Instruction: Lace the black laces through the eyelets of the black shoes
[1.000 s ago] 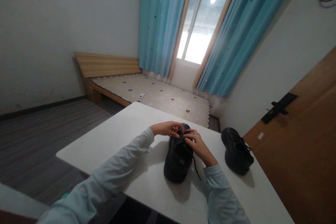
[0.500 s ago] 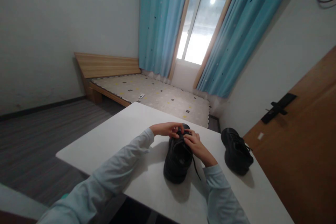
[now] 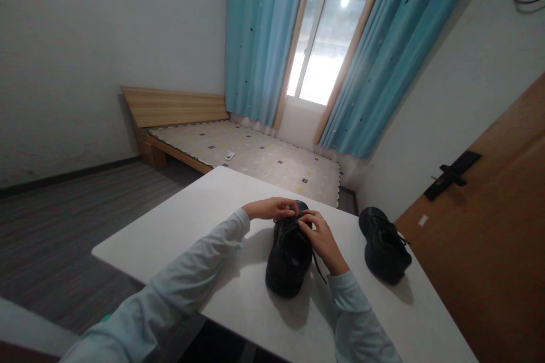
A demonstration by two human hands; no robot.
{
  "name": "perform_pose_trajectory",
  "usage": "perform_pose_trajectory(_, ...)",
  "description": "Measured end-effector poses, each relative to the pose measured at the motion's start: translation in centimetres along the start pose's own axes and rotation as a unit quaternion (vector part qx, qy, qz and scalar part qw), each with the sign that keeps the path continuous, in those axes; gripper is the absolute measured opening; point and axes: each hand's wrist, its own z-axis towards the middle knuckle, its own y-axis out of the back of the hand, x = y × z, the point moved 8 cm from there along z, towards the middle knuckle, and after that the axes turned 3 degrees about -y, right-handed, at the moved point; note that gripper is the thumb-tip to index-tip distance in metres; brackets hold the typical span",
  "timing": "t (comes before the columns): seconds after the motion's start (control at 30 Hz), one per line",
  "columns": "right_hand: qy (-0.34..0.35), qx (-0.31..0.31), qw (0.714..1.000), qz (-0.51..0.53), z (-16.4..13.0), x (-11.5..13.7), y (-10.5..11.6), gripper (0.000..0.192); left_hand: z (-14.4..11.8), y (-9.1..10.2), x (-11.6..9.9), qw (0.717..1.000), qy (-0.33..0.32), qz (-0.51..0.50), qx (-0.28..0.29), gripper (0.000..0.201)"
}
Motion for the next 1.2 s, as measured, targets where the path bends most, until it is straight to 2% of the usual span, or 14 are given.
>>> perform_pose_trajectory(0.17,-0.024,-0.081,0.994,0.068,-0.2,-0.3,2.3,0.019,0.1,1.3,-1.0,0.990,-0.015,0.120,-0.075,0.043)
perform_pose_trajectory(0.27,-0.028,-0.137,0.985,0.096,-0.2,-1.1,4.3,0.022,-0.1,1.4,-2.1,0.984,-0.042,0.149,-0.090,0.039)
perform_pose_trajectory(0.37,-0.037,-0.177,0.972,0.149,-0.3,-1.9,5.9,0.022,-0.2,0.9,-2.7,0.987,-0.065,0.124,-0.081,0.051)
perform_pose_trajectory(0.5,-0.052,-0.213,0.944,0.247,-0.6,-2.6,7.0,0.022,-0.2,-0.2,-2.3,0.995,-0.072,0.050,-0.038,0.070)
perform_pose_trajectory(0.67,-0.053,-0.276,0.885,0.370,-1.1,-3.8,8.8,0.019,-0.2,-0.3,-1.8,0.997,-0.064,0.032,-0.021,0.069)
perform_pose_trajectory(0.83,-0.035,-0.320,0.840,0.436,-1.5,-5.2,11.6,0.020,-0.2,-0.2,-1.5,0.999,-0.034,0.033,-0.015,0.069)
perform_pose_trajectory(1.0,-0.031,-0.338,0.829,0.445,-1.9,-6.5,13.3,0.017,-0.1,-0.2,-1.3,0.999,-0.036,0.032,-0.012,0.067)
perform_pose_trajectory(1.2,-0.075,-0.333,0.800,0.494,-2.1,-7.9,12.6,0.013,-0.1,-0.3,-1.2,0.999,-0.030,0.027,-0.007,0.064)
